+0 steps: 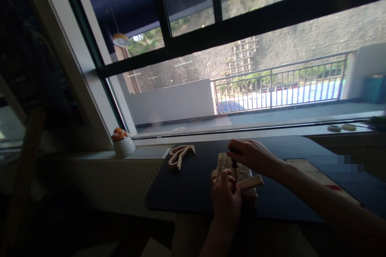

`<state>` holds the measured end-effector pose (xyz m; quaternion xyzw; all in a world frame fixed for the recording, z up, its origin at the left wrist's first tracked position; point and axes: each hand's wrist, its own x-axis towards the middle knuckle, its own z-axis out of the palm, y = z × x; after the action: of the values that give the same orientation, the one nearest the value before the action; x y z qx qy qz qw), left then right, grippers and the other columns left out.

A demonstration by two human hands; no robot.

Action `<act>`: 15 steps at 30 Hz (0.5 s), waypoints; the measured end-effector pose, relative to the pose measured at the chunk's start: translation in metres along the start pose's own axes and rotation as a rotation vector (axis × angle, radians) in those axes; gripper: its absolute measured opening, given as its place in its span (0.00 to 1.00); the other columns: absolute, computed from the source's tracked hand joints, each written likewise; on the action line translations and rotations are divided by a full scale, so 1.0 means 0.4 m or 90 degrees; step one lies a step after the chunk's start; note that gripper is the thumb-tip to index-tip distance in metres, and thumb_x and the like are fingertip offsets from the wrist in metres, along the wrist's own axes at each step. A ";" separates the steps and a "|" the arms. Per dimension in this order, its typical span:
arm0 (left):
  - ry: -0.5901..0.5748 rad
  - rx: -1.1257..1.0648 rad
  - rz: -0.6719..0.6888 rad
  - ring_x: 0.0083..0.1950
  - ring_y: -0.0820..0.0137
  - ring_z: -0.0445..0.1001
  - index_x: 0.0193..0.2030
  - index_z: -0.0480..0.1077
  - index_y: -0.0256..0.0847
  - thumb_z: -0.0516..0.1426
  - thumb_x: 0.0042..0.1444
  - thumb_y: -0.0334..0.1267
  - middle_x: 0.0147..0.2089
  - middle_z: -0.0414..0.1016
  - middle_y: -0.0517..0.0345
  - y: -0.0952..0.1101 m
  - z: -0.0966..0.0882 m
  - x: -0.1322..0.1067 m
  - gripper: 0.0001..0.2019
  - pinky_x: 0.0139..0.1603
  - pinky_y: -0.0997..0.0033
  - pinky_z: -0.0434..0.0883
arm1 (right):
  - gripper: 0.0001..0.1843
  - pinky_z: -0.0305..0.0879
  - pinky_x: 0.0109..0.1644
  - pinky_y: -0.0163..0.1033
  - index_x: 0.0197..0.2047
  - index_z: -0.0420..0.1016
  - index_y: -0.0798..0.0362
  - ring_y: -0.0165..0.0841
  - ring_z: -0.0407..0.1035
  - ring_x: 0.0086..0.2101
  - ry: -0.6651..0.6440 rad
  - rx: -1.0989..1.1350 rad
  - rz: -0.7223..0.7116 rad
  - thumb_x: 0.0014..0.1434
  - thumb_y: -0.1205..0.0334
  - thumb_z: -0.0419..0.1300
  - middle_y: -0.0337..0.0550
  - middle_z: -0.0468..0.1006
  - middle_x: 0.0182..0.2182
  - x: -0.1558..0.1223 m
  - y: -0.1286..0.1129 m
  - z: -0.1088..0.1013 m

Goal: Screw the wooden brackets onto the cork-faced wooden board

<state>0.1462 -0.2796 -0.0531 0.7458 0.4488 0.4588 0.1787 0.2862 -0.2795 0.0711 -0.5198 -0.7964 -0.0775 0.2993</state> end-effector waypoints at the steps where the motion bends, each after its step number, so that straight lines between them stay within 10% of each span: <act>1: 0.001 0.001 0.001 0.40 0.67 0.72 0.46 0.65 0.43 0.54 0.52 0.26 0.36 0.75 0.59 0.000 0.000 0.000 0.15 0.44 0.66 0.68 | 0.11 0.56 0.28 0.35 0.39 0.76 0.50 0.34 0.70 0.26 -0.004 -0.001 -0.007 0.60 0.56 0.55 0.42 0.78 0.27 0.001 -0.003 -0.003; 8: -0.006 -0.005 -0.003 0.38 0.68 0.72 0.45 0.65 0.43 0.54 0.52 0.26 0.35 0.75 0.60 0.005 -0.003 0.003 0.14 0.43 0.67 0.68 | 0.20 0.65 0.38 0.36 0.51 0.75 0.52 0.37 0.74 0.39 -0.039 0.039 -0.040 0.62 0.65 0.48 0.49 0.79 0.45 -0.009 -0.012 -0.020; 15: -0.011 0.004 0.004 0.39 0.67 0.72 0.46 0.65 0.43 0.54 0.52 0.26 0.35 0.75 0.60 0.003 -0.006 0.002 0.14 0.44 0.66 0.68 | 0.13 0.61 0.32 0.37 0.38 0.77 0.53 0.36 0.72 0.30 -0.008 0.025 0.021 0.61 0.57 0.53 0.45 0.80 0.31 -0.002 -0.003 -0.009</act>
<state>0.1452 -0.2798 -0.0506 0.7517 0.4467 0.4511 0.1788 0.2865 -0.2822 0.0738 -0.5272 -0.7912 -0.0537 0.3053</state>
